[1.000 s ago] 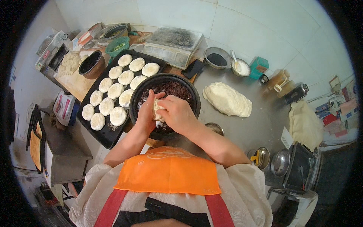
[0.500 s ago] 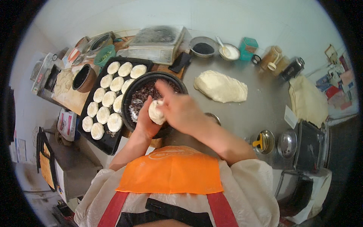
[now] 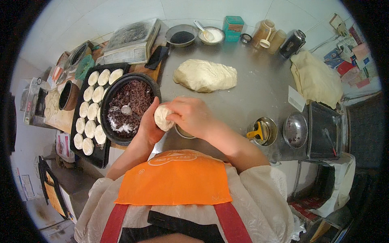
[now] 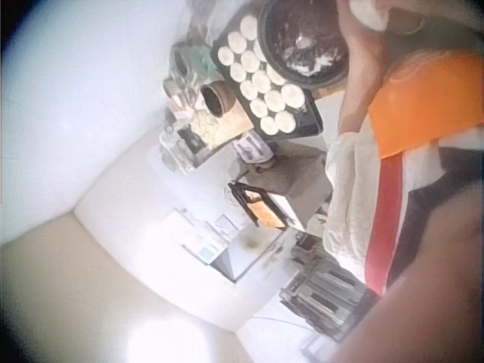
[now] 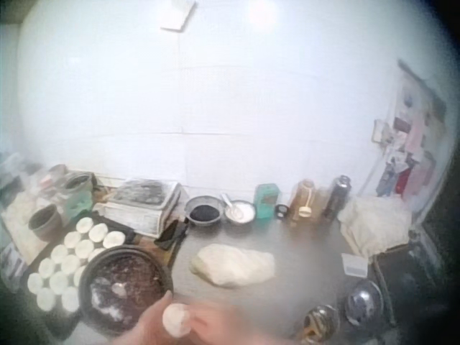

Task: The person prepares bread buns by filling dough with a dark filling using a spoon and then placing them onto a baking tray.

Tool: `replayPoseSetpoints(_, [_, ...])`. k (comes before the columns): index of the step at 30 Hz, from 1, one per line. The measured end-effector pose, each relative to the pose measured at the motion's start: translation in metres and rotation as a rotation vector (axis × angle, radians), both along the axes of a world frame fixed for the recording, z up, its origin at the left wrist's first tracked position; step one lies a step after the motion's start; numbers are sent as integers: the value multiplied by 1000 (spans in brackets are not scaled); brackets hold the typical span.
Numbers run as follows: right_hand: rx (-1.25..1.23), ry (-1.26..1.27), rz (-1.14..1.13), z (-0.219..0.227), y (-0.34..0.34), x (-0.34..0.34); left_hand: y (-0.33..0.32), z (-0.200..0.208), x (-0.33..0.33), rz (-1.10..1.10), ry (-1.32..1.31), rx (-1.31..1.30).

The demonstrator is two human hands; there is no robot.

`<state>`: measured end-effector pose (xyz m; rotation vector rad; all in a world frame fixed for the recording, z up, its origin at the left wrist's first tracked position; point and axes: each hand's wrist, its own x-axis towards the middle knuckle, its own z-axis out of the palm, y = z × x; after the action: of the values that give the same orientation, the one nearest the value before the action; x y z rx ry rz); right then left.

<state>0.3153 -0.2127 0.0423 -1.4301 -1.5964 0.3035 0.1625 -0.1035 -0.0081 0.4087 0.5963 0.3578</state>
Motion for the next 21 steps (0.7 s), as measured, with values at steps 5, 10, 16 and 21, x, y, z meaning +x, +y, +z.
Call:
replayPoseSetpoints(5, [-44,66,-143,15,-27,21,-25,11,25,50,-6,26])
replayPoseSetpoints(10, [-415,753,79,-90,-26,48,-37,11,16,-5,198,414])
replayPoseSetpoints(16, [-385,-320,122,-146,-11,20,-26,30,-36,118,158,524])
replayPoseSetpoints(21, [-526,-561,235,-176,7,3,-46,36,-70,30,204,541])
